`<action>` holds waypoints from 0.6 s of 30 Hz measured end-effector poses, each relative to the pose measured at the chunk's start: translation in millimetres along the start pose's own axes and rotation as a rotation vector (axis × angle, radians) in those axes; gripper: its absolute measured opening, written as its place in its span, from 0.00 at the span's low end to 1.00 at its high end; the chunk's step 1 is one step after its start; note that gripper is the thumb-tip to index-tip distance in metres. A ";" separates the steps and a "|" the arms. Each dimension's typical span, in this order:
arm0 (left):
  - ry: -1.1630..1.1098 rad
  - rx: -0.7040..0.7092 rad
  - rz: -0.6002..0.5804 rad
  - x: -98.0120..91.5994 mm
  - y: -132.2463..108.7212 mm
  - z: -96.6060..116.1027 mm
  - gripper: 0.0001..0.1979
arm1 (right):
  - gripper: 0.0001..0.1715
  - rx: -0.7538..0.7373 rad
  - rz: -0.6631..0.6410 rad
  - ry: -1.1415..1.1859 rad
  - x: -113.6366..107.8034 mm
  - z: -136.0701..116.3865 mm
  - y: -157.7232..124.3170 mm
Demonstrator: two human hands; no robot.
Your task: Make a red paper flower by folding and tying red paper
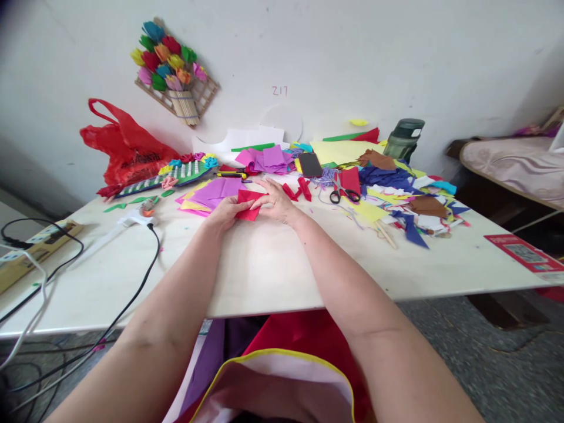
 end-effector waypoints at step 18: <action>-0.016 -0.005 0.006 1.8 0.7 -1.7 0.18 | 0.19 -0.058 0.012 -0.165 7.3 -6.9 1.4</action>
Point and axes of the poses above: each hand's wrist, its own y-axis towards the middle knuckle, its own x-axis out of the palm, z = x × y, the point moved 9 cm from there along y, towards the middle knuckle, and after that the axes turned 14 degrees about -y, right-handed, at the moved point
